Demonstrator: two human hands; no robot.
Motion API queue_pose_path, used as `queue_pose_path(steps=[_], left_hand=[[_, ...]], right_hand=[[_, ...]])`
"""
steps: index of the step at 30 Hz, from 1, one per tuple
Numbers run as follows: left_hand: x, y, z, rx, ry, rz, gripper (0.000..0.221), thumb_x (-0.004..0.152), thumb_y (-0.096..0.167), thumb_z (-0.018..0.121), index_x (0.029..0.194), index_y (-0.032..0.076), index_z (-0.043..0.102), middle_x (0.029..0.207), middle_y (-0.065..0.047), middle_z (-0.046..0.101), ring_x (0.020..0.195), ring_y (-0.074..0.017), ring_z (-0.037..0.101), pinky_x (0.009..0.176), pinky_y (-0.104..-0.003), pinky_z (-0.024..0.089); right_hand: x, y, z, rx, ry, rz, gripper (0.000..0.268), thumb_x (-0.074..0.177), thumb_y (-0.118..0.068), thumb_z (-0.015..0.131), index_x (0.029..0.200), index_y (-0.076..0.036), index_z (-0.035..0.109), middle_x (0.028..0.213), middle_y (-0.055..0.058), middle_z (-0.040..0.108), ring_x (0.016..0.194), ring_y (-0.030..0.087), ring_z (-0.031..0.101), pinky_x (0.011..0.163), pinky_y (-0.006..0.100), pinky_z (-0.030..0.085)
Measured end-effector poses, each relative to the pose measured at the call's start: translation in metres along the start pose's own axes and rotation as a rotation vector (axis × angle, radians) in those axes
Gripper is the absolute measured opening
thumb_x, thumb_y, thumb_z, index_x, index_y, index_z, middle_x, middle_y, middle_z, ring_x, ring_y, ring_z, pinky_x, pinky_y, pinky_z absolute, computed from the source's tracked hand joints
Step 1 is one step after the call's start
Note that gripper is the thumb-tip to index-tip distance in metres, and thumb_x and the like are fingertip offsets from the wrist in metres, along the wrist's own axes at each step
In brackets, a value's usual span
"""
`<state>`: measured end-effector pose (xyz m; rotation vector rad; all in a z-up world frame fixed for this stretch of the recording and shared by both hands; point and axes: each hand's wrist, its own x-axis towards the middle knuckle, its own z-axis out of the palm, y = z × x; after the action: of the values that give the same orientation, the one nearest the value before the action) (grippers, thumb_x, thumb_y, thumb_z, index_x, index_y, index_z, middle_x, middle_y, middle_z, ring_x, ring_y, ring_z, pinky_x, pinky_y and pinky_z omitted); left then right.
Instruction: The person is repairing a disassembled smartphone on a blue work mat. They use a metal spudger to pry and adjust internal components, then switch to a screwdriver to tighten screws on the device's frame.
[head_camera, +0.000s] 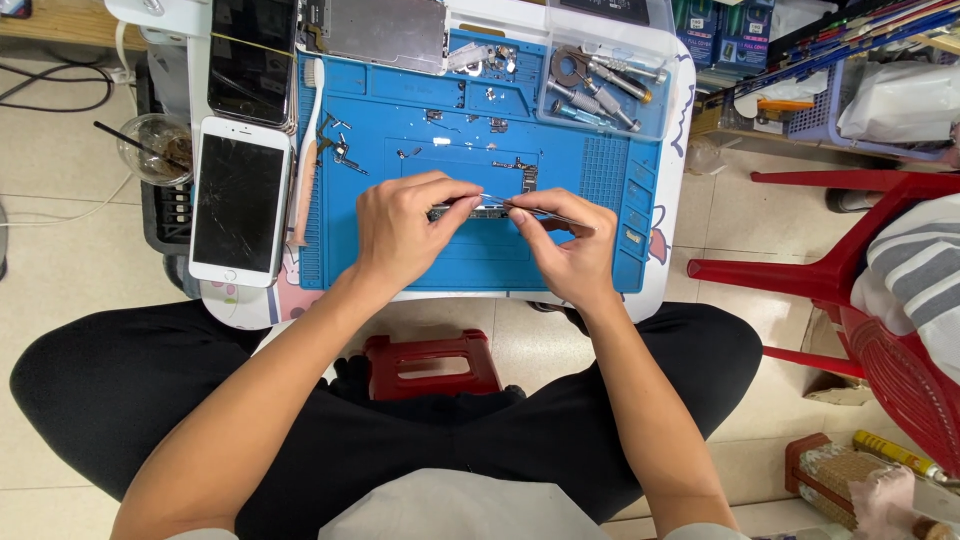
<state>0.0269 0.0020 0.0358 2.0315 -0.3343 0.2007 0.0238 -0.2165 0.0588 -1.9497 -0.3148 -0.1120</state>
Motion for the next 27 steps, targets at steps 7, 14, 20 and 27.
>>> queue_pose_path(steps=[7,14,20,27], left_hand=[[0.0011,0.0017,-0.0023,-0.005,-0.020,0.001,0.011,0.099,0.011,0.075,0.101,0.020,0.082,0.086,0.002,0.080,0.082,-0.0226,0.078,0.067,-0.031,0.059],[0.0005,0.0024,-0.0015,-0.006,-0.008,0.005,0.011,0.099,0.011,0.075,0.100,0.019,0.082,0.085,0.002,0.080,0.082,-0.0227,0.078,0.066,-0.032,0.059],[0.0003,0.0015,-0.0026,-0.005,-0.033,0.000,0.011,0.099,0.011,0.075,0.102,0.018,0.081,0.087,0.001,0.080,0.084,-0.0227,0.078,0.068,-0.032,0.061],[0.0016,-0.0020,-0.0050,0.001,-0.060,0.011,0.007,0.098,0.013,0.077,0.103,0.015,0.081,0.090,-0.003,0.081,0.086,-0.0239,0.079,0.069,-0.033,0.062]], right_hand=[[-0.0001,0.0001,0.0001,0.005,-0.003,0.010,0.012,0.094,0.001,0.080,0.102,-0.007,0.082,0.084,0.009,0.080,0.078,0.023,0.077,0.069,0.037,0.066],[-0.0013,0.0009,0.0000,-0.009,-0.005,0.018,0.011,0.094,-0.001,0.080,0.102,-0.007,0.083,0.085,0.009,0.080,0.078,0.024,0.077,0.069,0.038,0.066],[-0.0017,0.0018,0.0002,-0.011,-0.002,0.019,0.010,0.095,-0.001,0.080,0.102,-0.008,0.083,0.084,0.009,0.080,0.076,0.024,0.077,0.068,0.037,0.065],[-0.0033,0.0055,0.0006,0.011,0.015,0.037,0.009,0.096,-0.002,0.079,0.101,-0.008,0.082,0.084,0.009,0.080,0.075,0.018,0.075,0.065,0.035,0.065]])
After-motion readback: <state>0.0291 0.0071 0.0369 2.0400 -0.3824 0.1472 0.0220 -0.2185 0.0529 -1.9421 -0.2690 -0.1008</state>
